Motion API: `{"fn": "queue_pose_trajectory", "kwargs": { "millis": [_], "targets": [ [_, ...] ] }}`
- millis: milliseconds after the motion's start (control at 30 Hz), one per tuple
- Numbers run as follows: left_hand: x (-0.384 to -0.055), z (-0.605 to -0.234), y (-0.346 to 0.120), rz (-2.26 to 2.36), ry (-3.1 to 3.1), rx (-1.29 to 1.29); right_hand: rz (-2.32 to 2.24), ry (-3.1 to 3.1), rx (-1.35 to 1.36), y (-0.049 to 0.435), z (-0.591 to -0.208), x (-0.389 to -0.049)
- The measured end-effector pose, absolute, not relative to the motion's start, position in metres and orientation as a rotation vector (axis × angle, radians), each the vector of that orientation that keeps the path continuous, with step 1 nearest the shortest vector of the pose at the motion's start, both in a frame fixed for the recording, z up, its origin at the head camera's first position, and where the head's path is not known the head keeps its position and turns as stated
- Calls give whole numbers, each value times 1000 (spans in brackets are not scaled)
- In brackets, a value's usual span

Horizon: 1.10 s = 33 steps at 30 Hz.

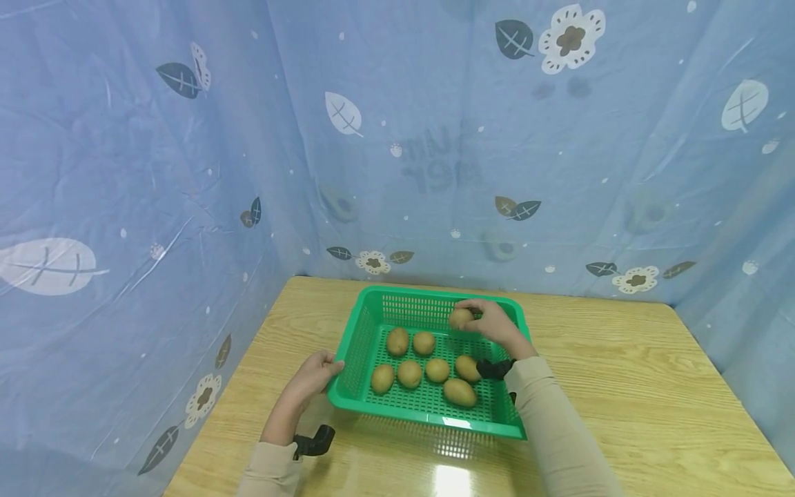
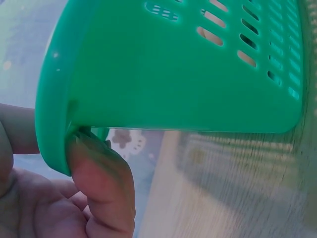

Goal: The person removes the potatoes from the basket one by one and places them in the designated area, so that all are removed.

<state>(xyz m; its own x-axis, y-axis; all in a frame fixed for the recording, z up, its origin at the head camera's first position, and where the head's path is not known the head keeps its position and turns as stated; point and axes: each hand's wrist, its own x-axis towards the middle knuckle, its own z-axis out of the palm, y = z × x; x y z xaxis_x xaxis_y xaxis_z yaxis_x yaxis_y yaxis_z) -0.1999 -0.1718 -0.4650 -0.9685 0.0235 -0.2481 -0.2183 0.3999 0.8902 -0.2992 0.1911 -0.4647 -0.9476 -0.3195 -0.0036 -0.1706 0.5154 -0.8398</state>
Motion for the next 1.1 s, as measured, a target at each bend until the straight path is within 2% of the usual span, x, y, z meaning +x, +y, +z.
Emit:
{"fn": "queue_pose_trajectory", "kwargs": {
  "millis": [267, 600, 1100],
  "targets": [
    [-197, -460, -172, 1613, 2405, -153, -1543, 2520, -347, 194, -459, -297],
    [-199, -463, -173, 1614, 2395, -164, -1658, 2494, -424, 196, -447, -293],
    [-202, -463, -175, 1630, 2364, -147, -1811, 2497, -415, 223, -426, -265]
  ]
}}
